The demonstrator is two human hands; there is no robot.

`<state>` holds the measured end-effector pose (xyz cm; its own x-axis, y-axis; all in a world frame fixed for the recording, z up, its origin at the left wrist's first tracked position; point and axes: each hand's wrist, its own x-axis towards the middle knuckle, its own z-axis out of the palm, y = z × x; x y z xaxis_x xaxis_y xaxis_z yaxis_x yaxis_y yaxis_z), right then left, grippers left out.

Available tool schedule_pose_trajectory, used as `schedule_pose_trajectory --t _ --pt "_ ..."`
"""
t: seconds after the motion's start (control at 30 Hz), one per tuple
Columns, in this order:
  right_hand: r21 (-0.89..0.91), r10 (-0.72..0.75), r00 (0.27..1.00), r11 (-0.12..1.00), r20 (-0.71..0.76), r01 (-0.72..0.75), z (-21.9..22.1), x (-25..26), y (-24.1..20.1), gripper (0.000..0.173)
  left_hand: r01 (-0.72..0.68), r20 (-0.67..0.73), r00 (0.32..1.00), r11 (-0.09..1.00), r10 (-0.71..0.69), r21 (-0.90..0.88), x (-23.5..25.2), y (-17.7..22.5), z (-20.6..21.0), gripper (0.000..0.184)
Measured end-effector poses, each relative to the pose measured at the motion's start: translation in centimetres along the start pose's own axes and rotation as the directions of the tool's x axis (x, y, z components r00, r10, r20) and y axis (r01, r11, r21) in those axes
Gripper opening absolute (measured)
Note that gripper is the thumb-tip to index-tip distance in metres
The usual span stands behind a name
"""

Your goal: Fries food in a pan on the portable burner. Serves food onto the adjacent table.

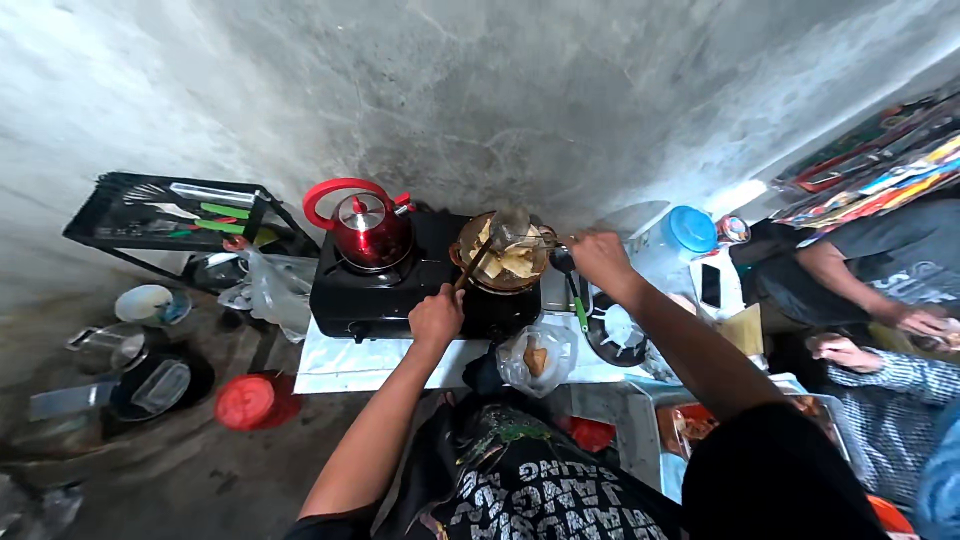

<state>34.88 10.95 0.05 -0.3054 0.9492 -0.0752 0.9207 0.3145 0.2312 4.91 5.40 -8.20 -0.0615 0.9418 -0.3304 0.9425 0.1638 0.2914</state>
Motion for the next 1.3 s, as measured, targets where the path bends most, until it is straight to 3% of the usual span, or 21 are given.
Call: schedule_pose_trajectory --t 0.13,0.37,0.47,0.57,0.77,1.0,1.1,1.3 --pt "0.055 0.151 0.988 0.987 0.028 -0.153 2.4 -2.5 1.7 0.033 -0.018 -0.005 1.0 1.0 0.018 0.003 -0.1 0.2 -0.2 0.05" --pt "0.217 0.327 0.881 0.885 0.342 -0.413 3.6 -4.2 1.1 0.037 -0.056 -0.038 0.998 0.998 0.056 -0.001 0.4 0.0 0.1 0.053" --pt "0.378 0.328 0.813 0.759 0.48 -0.53 3.8 -4.3 1.8 0.036 -0.071 -0.05 0.996 0.997 0.071 -0.004 0.7 -0.2 0.3 0.054" --pt "0.539 0.226 0.79 0.622 0.57 -0.568 4.8 -4.4 2.7 0.039 -0.059 -0.04 0.997 0.998 0.059 -0.014 0.8 -0.1 0.2 0.054" --pt "0.674 0.145 0.711 0.236 0.688 -0.7 5.8 -4.3 2.8 0.044 -0.065 -0.032 0.997 0.998 0.065 -0.023 1.0 -0.4 0.4 0.056" --pt "0.689 0.184 0.684 0.046 0.706 -0.723 6.4 -4.8 2.5 0.043 -0.046 -0.026 0.999 0.999 0.047 0.021 1.2 -0.6 0.7 0.056" --pt "0.686 0.194 0.681 0.053 0.706 -0.726 6.5 -4.0 1.9 0.043 -0.053 -0.039 0.998 0.998 0.054 0.024 1.3 -0.6 0.5 0.057" --pt "0.699 0.292 0.746 0.263 0.599 -0.665 9.1 -1.6 0.0 0.043 -0.065 -0.044 0.997 0.997 0.066 0.033 1.4 -0.7 0.3 0.059"
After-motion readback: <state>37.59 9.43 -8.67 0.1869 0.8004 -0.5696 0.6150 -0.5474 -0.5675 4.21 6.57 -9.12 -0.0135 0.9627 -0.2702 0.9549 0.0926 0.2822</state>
